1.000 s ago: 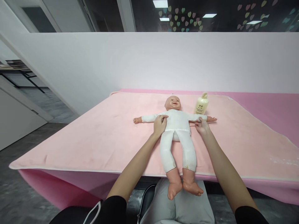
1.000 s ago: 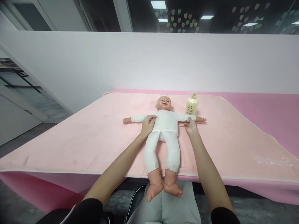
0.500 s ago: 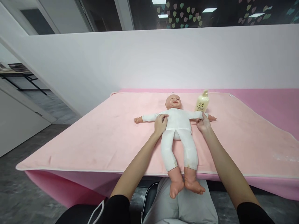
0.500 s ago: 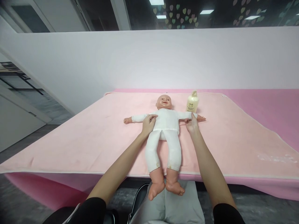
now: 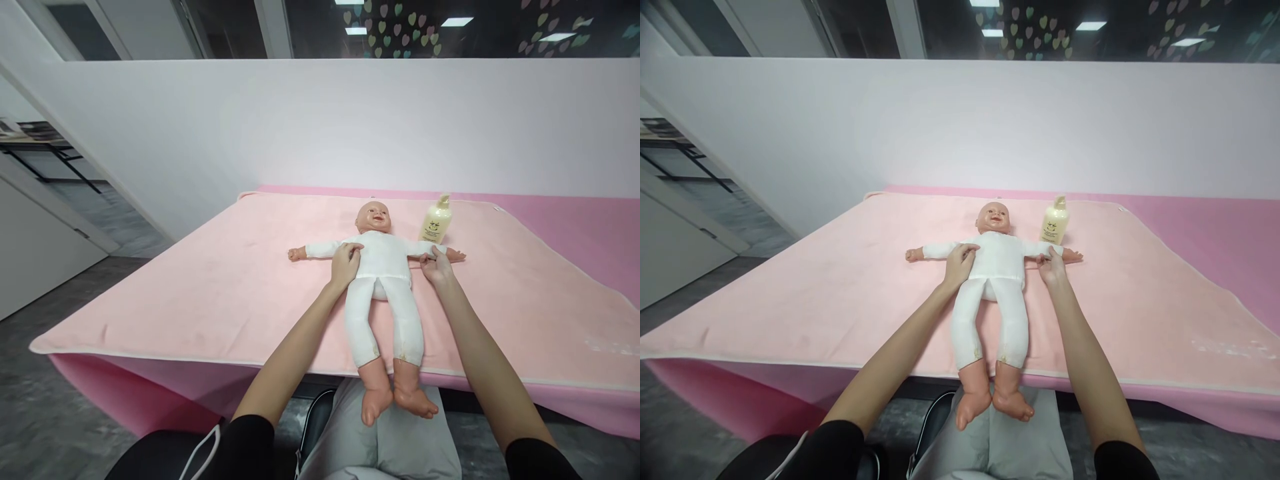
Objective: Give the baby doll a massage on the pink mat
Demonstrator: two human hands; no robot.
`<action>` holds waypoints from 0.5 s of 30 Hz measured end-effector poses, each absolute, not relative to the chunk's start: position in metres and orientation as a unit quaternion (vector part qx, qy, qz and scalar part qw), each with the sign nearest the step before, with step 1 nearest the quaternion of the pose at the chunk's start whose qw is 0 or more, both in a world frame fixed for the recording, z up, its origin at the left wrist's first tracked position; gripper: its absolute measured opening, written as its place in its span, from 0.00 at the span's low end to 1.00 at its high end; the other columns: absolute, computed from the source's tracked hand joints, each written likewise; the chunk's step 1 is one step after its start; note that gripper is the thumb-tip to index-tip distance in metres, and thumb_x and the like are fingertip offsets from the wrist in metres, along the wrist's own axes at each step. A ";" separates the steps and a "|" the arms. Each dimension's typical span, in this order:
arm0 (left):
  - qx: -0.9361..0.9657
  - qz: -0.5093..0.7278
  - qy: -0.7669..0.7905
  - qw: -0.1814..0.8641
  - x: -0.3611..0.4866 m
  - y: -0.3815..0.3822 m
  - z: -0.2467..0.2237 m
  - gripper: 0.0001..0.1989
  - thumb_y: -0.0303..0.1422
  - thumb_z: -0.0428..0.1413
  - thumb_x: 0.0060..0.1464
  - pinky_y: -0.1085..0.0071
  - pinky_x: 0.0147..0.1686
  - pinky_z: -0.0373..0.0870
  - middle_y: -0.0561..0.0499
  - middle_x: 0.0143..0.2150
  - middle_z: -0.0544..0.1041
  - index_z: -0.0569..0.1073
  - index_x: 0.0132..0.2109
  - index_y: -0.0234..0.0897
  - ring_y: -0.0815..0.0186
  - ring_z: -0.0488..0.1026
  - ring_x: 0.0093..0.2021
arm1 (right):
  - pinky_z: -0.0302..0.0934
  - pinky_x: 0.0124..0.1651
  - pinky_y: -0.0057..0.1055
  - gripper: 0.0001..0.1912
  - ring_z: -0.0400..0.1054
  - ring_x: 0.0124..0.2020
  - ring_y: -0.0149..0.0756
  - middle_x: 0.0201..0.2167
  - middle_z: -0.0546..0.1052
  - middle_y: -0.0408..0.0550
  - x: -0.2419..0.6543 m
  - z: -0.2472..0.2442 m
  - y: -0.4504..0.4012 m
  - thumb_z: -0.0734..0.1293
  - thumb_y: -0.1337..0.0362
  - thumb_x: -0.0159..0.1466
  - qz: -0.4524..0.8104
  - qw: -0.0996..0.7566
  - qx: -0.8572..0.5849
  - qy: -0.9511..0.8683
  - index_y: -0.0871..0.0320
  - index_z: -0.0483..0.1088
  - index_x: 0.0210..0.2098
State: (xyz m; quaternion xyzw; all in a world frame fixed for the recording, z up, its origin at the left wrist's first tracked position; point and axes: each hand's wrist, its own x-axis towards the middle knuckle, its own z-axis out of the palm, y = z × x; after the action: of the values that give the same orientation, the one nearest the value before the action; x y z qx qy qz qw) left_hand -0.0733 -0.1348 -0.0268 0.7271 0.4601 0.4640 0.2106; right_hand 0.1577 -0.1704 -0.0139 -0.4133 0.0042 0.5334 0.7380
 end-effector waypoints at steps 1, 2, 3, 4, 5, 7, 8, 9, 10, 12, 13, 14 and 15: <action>0.729 0.462 0.460 0.206 -0.073 -0.135 -0.026 0.12 0.26 0.46 0.54 0.66 0.46 0.65 0.48 0.39 0.74 0.74 0.38 0.36 0.64 0.69 0.43 | 0.58 0.15 0.13 0.06 0.57 0.16 0.19 0.22 0.67 0.38 0.158 -0.014 -0.171 0.56 0.70 0.66 0.533 0.738 -0.415 0.005 0.59 0.60 0.32; 0.734 0.459 0.460 0.198 -0.073 -0.136 -0.025 0.12 0.26 0.46 0.54 0.66 0.46 0.65 0.48 0.39 0.74 0.74 0.38 0.37 0.64 0.69 0.43 | 0.58 0.15 0.13 0.06 0.57 0.16 0.19 0.22 0.67 0.38 0.157 -0.014 -0.171 0.57 0.70 0.65 0.532 0.738 -0.415 0.007 0.59 0.60 0.32; 0.740 0.456 0.457 0.188 -0.073 -0.138 -0.024 0.12 0.26 0.46 0.54 0.66 0.47 0.65 0.48 0.39 0.74 0.74 0.39 0.37 0.64 0.69 0.43 | 0.58 0.15 0.13 0.05 0.57 0.16 0.19 0.22 0.67 0.38 0.158 -0.014 -0.171 0.57 0.70 0.65 0.532 0.738 -0.415 0.006 0.59 0.60 0.32; 0.749 0.451 0.452 0.178 -0.073 -0.140 -0.022 0.12 0.25 0.46 0.54 0.66 0.47 0.65 0.48 0.39 0.74 0.74 0.39 0.37 0.63 0.69 0.43 | 0.58 0.15 0.13 0.05 0.57 0.16 0.19 0.22 0.67 0.38 0.158 -0.015 -0.170 0.57 0.70 0.65 0.532 0.738 -0.415 0.004 0.59 0.60 0.32; 0.760 0.446 0.443 0.167 -0.073 -0.143 -0.020 0.12 0.25 0.46 0.54 0.66 0.47 0.64 0.49 0.39 0.74 0.74 0.39 0.37 0.63 0.69 0.44 | 0.58 0.15 0.13 0.05 0.57 0.16 0.19 0.22 0.67 0.38 0.158 -0.015 -0.170 0.57 0.69 0.65 0.533 0.738 -0.415 0.001 0.58 0.60 0.32; 0.783 0.434 0.420 0.148 -0.072 -0.149 -0.016 0.12 0.25 0.46 0.54 0.66 0.48 0.64 0.49 0.39 0.74 0.74 0.39 0.38 0.64 0.68 0.43 | 0.57 0.15 0.12 0.04 0.57 0.16 0.19 0.22 0.67 0.37 0.160 -0.017 -0.169 0.58 0.68 0.65 0.535 0.734 -0.419 -0.009 0.58 0.60 0.32; 0.796 0.427 0.406 0.141 -0.071 -0.152 -0.014 0.12 0.25 0.46 0.54 0.66 0.47 0.64 0.49 0.39 0.74 0.74 0.39 0.38 0.63 0.68 0.43 | 0.57 0.15 0.11 0.04 0.57 0.16 0.18 0.22 0.66 0.37 0.160 -0.018 -0.168 0.59 0.67 0.64 0.536 0.731 -0.422 -0.012 0.58 0.60 0.32; 0.806 0.421 0.392 0.136 -0.070 -0.154 -0.012 0.12 0.25 0.46 0.54 0.66 0.47 0.64 0.49 0.38 0.74 0.74 0.39 0.38 0.63 0.69 0.43 | 0.57 0.15 0.11 0.03 0.57 0.16 0.19 0.22 0.66 0.37 0.161 -0.020 -0.167 0.59 0.67 0.64 0.535 0.730 -0.426 -0.013 0.58 0.60 0.32; 0.816 0.416 0.381 0.131 -0.070 -0.155 -0.010 0.12 0.25 0.46 0.54 0.65 0.47 0.64 0.49 0.38 0.75 0.74 0.38 0.38 0.63 0.69 0.42 | 0.57 0.14 0.12 0.03 0.57 0.16 0.19 0.22 0.66 0.37 0.162 -0.021 -0.166 0.60 0.66 0.64 0.535 0.729 -0.428 -0.012 0.57 0.60 0.32; 0.829 0.407 0.361 0.128 -0.069 -0.158 -0.006 0.12 0.25 0.46 0.53 0.66 0.46 0.64 0.49 0.37 0.75 0.74 0.38 0.38 0.63 0.69 0.42 | 0.58 0.14 0.12 0.03 0.57 0.16 0.19 0.22 0.66 0.37 0.163 -0.023 -0.165 0.60 0.66 0.63 0.535 0.727 -0.430 -0.009 0.57 0.60 0.32; 0.834 0.405 0.352 0.127 -0.069 -0.159 -0.005 0.12 0.25 0.46 0.53 0.66 0.46 0.65 0.49 0.37 0.75 0.74 0.37 0.38 0.63 0.69 0.42 | 0.58 0.14 0.13 0.04 0.57 0.16 0.19 0.22 0.66 0.37 0.164 -0.023 -0.164 0.60 0.65 0.63 0.537 0.726 -0.430 -0.008 0.57 0.60 0.32; 0.841 0.402 0.340 0.128 -0.070 -0.161 -0.004 0.12 0.25 0.46 0.52 0.66 0.45 0.65 0.49 0.38 0.75 0.74 0.37 0.38 0.64 0.70 0.42 | 0.58 0.14 0.13 0.04 0.57 0.16 0.20 0.22 0.66 0.37 0.165 -0.024 -0.164 0.60 0.65 0.63 0.539 0.723 -0.431 -0.008 0.57 0.60 0.32; 0.846 0.401 0.326 0.130 -0.070 -0.165 -0.002 0.12 0.24 0.46 0.52 0.67 0.44 0.66 0.49 0.38 0.75 0.74 0.37 0.38 0.64 0.70 0.41 | 0.58 0.14 0.13 0.04 0.57 0.16 0.19 0.22 0.66 0.37 0.166 -0.024 -0.164 0.60 0.66 0.63 0.540 0.722 -0.433 -0.011 0.57 0.60 0.32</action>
State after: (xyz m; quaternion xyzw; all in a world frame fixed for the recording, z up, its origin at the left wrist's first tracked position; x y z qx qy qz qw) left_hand -0.0703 -0.1649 -0.0025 0.8463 0.3259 0.4010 0.1298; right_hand 0.1657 -0.1640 -0.0237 -0.4327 -0.0107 0.5400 0.7218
